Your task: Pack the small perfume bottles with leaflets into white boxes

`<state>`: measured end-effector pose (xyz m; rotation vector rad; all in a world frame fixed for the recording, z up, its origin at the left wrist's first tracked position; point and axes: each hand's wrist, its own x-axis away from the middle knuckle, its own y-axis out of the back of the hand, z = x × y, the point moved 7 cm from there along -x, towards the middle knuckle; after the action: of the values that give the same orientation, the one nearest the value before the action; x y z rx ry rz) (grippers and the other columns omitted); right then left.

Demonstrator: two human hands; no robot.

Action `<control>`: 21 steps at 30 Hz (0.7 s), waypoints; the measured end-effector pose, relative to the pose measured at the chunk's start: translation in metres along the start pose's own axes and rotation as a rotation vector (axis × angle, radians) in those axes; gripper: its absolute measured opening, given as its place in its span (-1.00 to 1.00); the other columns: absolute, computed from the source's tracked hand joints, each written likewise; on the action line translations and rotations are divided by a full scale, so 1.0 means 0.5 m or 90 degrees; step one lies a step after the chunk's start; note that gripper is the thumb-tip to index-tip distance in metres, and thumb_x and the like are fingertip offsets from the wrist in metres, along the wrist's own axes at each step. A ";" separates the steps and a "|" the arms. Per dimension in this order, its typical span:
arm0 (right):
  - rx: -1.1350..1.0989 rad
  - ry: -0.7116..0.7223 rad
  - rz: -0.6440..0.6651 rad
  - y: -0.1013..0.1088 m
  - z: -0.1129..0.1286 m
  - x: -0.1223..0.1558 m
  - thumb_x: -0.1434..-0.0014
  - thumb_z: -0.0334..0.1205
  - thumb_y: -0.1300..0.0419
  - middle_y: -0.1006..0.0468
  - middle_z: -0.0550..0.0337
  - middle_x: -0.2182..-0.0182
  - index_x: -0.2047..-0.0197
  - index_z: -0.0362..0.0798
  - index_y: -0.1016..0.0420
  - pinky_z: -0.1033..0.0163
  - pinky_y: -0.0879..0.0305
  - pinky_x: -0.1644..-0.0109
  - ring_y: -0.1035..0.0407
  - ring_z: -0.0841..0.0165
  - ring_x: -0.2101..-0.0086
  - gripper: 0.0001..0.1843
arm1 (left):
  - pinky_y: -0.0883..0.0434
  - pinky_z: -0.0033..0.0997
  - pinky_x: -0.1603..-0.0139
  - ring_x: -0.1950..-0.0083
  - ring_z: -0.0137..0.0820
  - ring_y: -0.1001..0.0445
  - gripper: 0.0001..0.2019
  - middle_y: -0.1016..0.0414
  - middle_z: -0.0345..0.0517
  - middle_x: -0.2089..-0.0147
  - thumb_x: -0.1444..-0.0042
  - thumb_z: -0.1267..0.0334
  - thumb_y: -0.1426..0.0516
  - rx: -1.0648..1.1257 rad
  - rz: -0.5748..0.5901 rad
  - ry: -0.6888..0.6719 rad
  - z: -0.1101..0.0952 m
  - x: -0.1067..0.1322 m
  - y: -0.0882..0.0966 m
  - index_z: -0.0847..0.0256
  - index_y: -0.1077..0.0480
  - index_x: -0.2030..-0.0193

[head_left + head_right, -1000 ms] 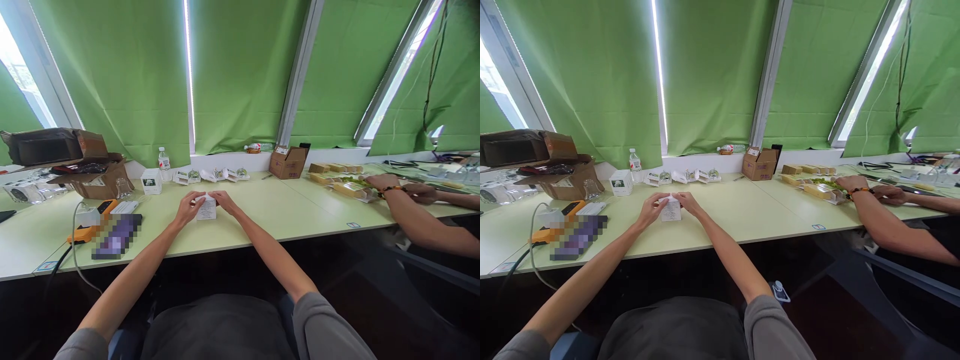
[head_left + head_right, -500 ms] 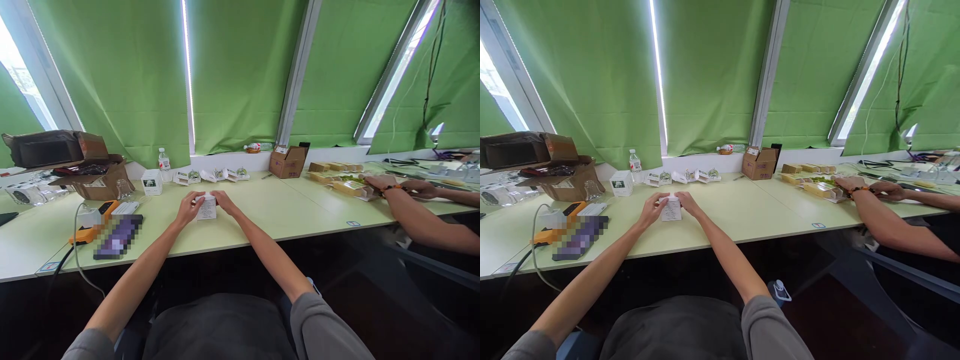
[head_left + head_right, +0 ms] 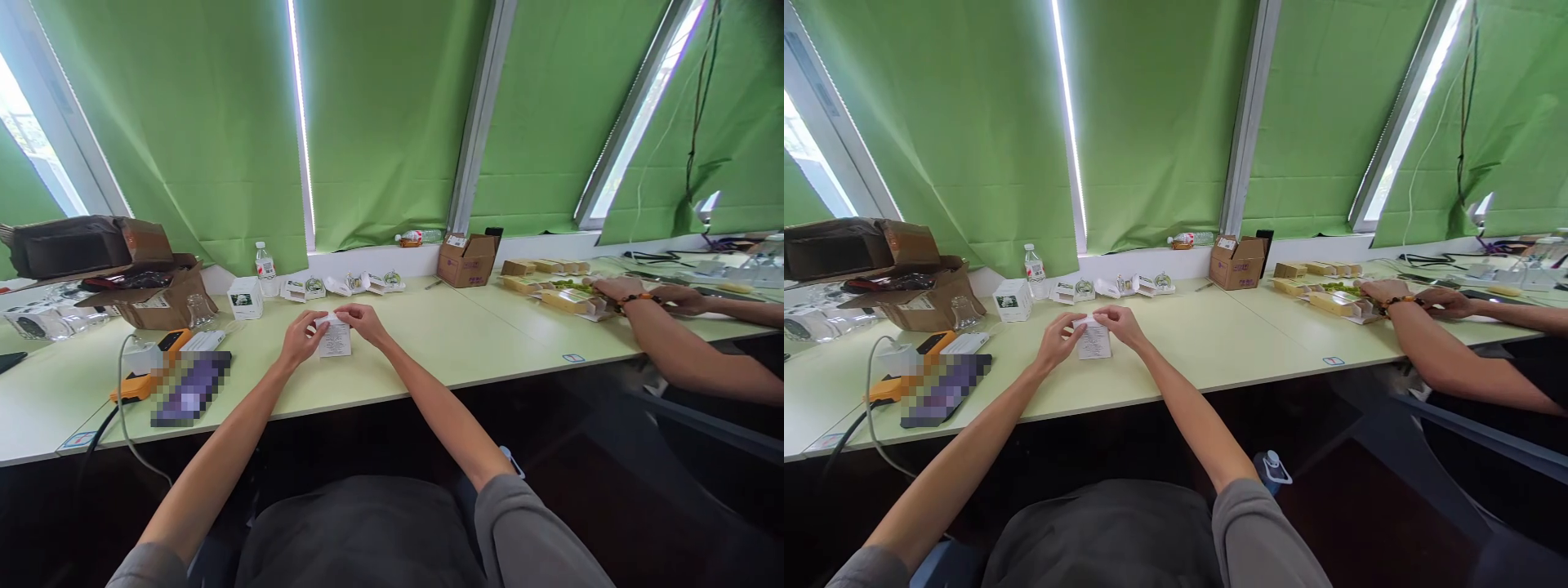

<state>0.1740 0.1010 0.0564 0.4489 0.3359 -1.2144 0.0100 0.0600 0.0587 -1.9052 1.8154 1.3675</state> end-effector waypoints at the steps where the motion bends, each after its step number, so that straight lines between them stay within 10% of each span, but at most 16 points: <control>1: 0.011 0.004 0.005 -0.001 0.000 0.000 0.01 0.07 -0.28 -0.56 0.14 0.35 0.21 -0.11 -0.57 0.26 -0.32 0.28 -0.39 0.35 0.36 -0.58 | -0.46 -0.42 0.35 0.24 -0.37 -0.44 -0.63 -0.48 -0.03 0.01 -0.16 -0.06 -0.12 0.003 -0.001 0.005 0.002 0.000 0.000 0.09 -0.48 0.02; 21: 0.227 0.114 0.004 -0.003 0.015 0.011 -0.11 -0.06 -0.20 -0.59 0.06 0.14 0.02 -0.07 -0.55 0.22 -0.39 0.24 -0.44 0.30 0.28 -0.59 | -0.43 -0.41 0.37 0.30 -0.36 -0.48 -0.58 -0.54 -0.07 0.06 -0.15 -0.10 -0.10 -0.023 0.017 0.034 0.018 -0.004 -0.002 0.08 -0.45 -0.03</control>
<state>0.1745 0.0922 0.0598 0.8694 0.2703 -1.2334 0.0069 0.0674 0.0546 -1.9605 1.8606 1.3786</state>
